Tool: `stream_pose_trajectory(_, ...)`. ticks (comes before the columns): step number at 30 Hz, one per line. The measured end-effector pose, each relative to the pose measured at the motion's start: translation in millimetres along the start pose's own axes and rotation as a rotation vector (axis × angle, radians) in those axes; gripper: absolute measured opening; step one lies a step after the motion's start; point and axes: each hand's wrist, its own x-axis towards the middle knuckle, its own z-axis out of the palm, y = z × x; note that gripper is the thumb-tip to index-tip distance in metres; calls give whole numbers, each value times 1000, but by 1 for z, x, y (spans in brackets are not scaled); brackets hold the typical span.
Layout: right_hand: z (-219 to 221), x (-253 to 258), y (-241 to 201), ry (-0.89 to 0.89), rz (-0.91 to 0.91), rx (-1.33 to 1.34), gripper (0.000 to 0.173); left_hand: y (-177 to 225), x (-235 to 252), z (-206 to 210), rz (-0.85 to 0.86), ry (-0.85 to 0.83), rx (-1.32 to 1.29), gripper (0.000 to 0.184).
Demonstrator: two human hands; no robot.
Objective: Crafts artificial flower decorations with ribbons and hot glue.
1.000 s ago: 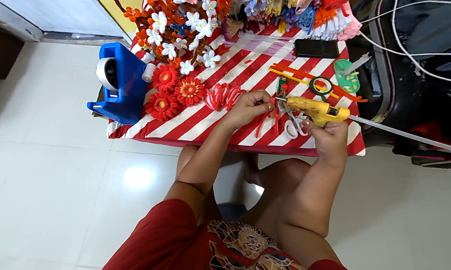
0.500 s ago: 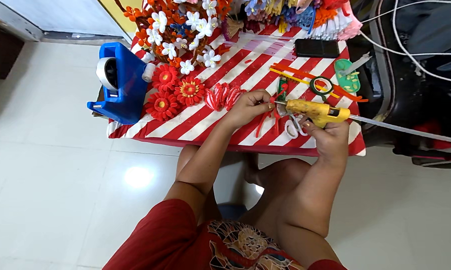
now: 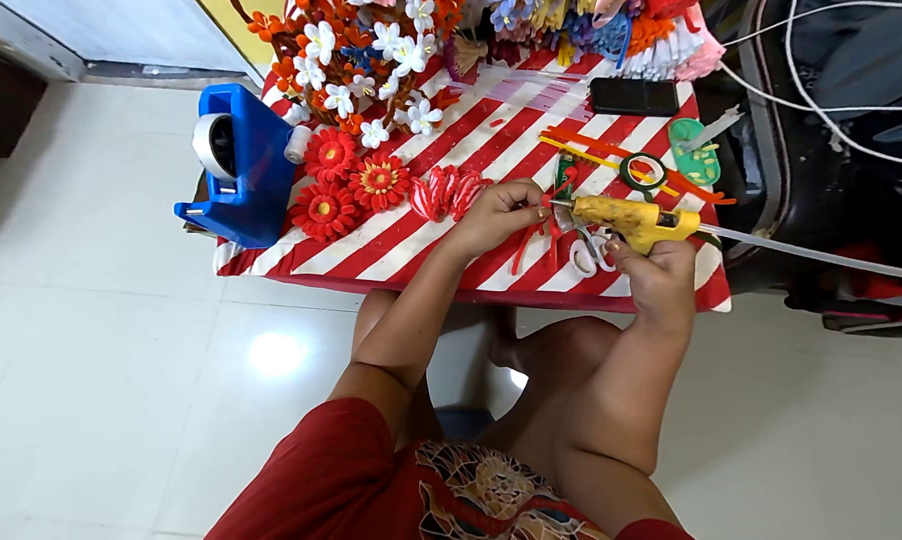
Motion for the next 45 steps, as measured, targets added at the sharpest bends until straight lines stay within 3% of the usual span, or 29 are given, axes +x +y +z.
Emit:
stream_pose_trajectory(23, 2, 1, 0, 25, -1, -37, 31, 1, 0, -1, 20, 3, 1, 10)
stream_pose_trajectory(29, 5, 3, 0, 88, -99, 7, 34, 2, 0, -1, 22, 0, -24, 10)
stream_pose_trajectory(33, -1, 4, 2, 31, -132, 78, 33, 0, -1, -3, 9, 9, -7, 10)
stream_pose_trajectory(45, 2, 4, 0, 14, -57, 42, 25, 1, 0, -2, -2, 15, 3, 11)
